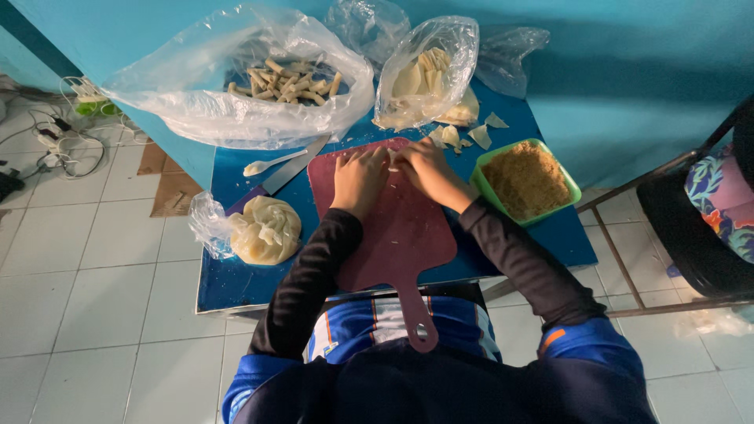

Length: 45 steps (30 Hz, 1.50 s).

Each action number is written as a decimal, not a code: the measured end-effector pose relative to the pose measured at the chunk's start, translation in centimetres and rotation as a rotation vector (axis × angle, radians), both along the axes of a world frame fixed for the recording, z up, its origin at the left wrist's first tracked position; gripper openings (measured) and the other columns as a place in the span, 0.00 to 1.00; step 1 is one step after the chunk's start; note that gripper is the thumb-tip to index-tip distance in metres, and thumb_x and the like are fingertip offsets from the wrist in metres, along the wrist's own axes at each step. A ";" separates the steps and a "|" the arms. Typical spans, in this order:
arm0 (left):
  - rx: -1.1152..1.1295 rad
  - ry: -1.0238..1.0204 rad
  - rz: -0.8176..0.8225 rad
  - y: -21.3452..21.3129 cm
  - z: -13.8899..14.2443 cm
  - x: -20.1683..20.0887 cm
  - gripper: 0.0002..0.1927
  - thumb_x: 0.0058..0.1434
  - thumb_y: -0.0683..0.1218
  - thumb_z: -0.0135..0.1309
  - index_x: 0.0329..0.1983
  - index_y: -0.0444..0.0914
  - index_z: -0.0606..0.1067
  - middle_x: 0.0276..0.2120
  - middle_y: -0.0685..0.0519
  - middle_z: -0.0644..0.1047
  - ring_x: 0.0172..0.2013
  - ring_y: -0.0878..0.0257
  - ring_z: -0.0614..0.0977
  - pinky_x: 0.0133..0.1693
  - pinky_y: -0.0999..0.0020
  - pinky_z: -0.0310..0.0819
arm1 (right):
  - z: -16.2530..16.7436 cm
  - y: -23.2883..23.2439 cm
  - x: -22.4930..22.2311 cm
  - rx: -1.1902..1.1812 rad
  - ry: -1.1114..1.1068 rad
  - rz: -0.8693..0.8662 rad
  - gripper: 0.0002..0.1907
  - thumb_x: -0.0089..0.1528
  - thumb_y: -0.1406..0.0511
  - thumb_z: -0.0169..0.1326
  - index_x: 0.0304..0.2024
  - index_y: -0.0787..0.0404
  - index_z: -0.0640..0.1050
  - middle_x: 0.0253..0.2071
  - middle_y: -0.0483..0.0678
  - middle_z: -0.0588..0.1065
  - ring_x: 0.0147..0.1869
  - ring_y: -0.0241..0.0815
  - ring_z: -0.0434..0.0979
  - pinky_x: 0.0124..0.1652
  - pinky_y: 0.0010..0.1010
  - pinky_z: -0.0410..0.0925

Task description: The person sits at a small table and folds filled pastries. They take thin dough wrappers, add a scoop of brown filling from a green container, fold the wrappers into triangles by hand, and set the finished pastries on a pile on the table, then handle a stack of dough wrappers.

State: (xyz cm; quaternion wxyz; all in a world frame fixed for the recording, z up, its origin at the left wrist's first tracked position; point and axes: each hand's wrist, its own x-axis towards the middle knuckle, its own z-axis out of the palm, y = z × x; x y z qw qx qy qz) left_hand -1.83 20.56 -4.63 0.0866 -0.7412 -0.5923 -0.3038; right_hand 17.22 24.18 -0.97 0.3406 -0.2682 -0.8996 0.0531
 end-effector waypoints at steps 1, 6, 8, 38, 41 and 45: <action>-0.020 -0.011 -0.001 0.1 0.1 -0.1 0.10 0.60 0.53 0.57 0.43 0.48 0.76 0.38 0.58 0.81 0.45 0.58 0.82 0.45 0.51 0.69 | -0.3 0.8 0.0 -0.046 0.002 0.006 0.03 0.64 0.69 0.57 0.40 0.62 0.79 0.40 0.51 0.79 0.45 0.52 0.76 0.49 0.41 0.65; -0.083 -0.148 0.017 0.6 0.7 0.0 0.05 0.61 0.53 0.58 0.37 0.50 0.78 0.39 0.58 0.81 0.46 0.55 0.81 0.43 0.50 0.69 | -1.5 3.2 -0.1 -0.298 0.006 -0.019 0.06 0.64 0.65 0.60 0.39 0.62 0.78 0.36 0.51 0.80 0.42 0.50 0.80 0.49 0.39 0.65; -0.231 -0.192 0.071 1.4 1.0 0.3 0.06 0.61 0.54 0.58 0.37 0.50 0.78 0.39 0.58 0.81 0.46 0.55 0.81 0.45 0.51 0.69 | -1.5 3.5 -0.3 -0.500 0.040 -0.081 0.12 0.63 0.60 0.61 0.42 0.61 0.76 0.36 0.50 0.79 0.42 0.46 0.81 0.45 0.35 0.69; 0.093 -0.012 -0.058 1.4 1.1 -0.2 0.06 0.60 0.48 0.56 0.40 0.47 0.77 0.36 0.58 0.78 0.40 0.57 0.80 0.43 0.54 0.66 | 0.7 0.7 -0.6 0.163 -0.115 -0.189 0.08 0.61 0.63 0.59 0.44 0.51 0.81 0.39 0.40 0.76 0.52 0.45 0.70 0.47 0.46 0.58; 0.180 0.041 -0.047 1.7 0.7 0.0 0.05 0.59 0.47 0.56 0.38 0.47 0.78 0.37 0.56 0.77 0.41 0.56 0.80 0.44 0.55 0.68 | 0.6 0.6 -0.6 0.212 -0.114 -0.172 0.04 0.64 0.64 0.59 0.41 0.54 0.79 0.42 0.44 0.75 0.55 0.48 0.69 0.50 0.41 0.60; 0.196 0.186 -0.022 2.2 -0.5 0.4 0.04 0.61 0.45 0.54 0.39 0.44 0.77 0.39 0.54 0.78 0.44 0.56 0.80 0.47 0.56 0.71 | 0.3 0.7 -0.5 0.238 -0.124 -0.124 0.14 0.60 0.70 0.57 0.49 0.58 0.79 0.45 0.45 0.76 0.55 0.48 0.69 0.51 0.41 0.61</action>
